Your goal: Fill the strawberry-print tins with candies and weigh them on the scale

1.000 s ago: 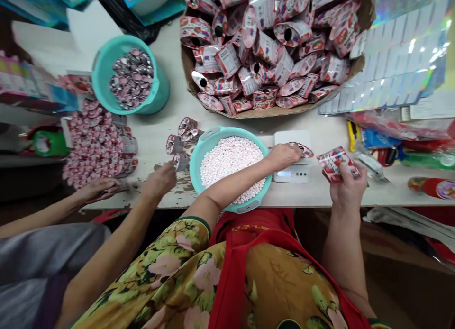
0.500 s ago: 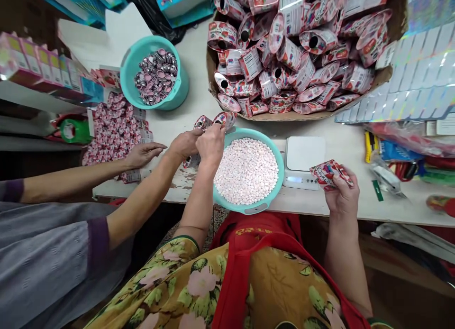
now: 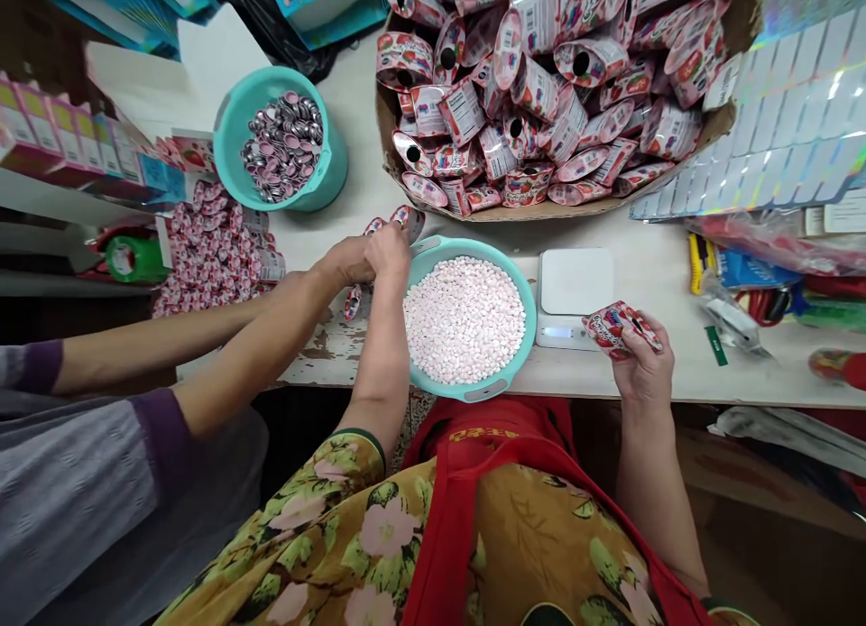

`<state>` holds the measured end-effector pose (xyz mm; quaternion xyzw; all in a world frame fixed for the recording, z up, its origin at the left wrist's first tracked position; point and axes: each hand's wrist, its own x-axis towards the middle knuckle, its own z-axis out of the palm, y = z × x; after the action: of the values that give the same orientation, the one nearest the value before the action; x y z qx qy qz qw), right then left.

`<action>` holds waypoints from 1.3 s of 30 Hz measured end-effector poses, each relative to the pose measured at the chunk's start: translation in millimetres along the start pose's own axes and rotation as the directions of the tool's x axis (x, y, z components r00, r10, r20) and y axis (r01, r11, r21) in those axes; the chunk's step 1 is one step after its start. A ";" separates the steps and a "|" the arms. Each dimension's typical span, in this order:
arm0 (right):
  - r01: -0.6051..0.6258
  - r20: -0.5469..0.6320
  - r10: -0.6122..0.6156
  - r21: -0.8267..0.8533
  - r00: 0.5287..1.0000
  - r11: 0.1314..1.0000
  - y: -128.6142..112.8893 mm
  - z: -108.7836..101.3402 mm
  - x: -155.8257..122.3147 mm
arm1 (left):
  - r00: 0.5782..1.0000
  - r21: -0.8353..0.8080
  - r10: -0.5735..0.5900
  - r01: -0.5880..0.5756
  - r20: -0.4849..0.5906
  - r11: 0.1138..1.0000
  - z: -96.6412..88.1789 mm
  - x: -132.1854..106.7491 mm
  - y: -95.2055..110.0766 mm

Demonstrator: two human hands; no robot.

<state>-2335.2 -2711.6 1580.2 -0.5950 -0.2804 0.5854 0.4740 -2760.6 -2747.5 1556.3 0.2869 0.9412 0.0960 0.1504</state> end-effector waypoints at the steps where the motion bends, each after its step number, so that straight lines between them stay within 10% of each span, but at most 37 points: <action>1: -0.001 0.000 0.001 0.000 1.000 1.000 0.0 0.4 -0.3 | 1.000 0.002 -0.007 0.007 0.027 1.000 6.3 10.1 1.7; 9: -0.029 0.028 0.029 0.005 0.999 1.000 -1.8 -0.2 -5.2 | 0.986 -0.062 0.016 -0.006 0.166 0.998 20.7 53.3 -0.4; 16: -0.051 0.080 0.051 -0.005 0.995 0.999 5.4 7.1 -10.5 | 0.974 -0.356 0.224 -0.205 0.014 0.912 37.3 -58.2 13.2; 20: -0.077 0.149 0.094 -0.117 0.984 0.990 12.3 22.5 -21.9 | 0.816 -0.400 0.563 -0.477 0.128 0.782 81.5 -116.1 40.3; 23: -0.053 0.226 0.105 -0.226 0.968 0.973 18.5 36.1 -33.4 | 0.768 -0.285 0.613 -0.555 0.185 0.782 92.3 -129.6 41.5; 30: 0.196 0.415 0.011 -0.453 0.910 0.870 20.5 78.3 -60.3 | 0.927 -0.442 0.346 -0.253 0.142 0.861 84.8 -127.4 -0.7; 34: 0.402 0.550 -0.064 -0.521 0.833 0.753 23.7 104.1 -73.7 | 0.974 -0.846 0.101 0.124 0.205 0.519 65.2 -126.2 -3.2; 39: 0.628 0.721 -0.060 -0.556 0.690 0.544 42.5 133.5 -90.1 | 0.940 -0.952 0.152 0.298 0.305 0.065 15.8 -143.3 11.7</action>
<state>-2487.3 -2777.0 1599.0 -0.4333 -0.7619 0.4535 0.1617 -2636.0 -2818.0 1577.3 0.0688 0.5936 0.6548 0.4627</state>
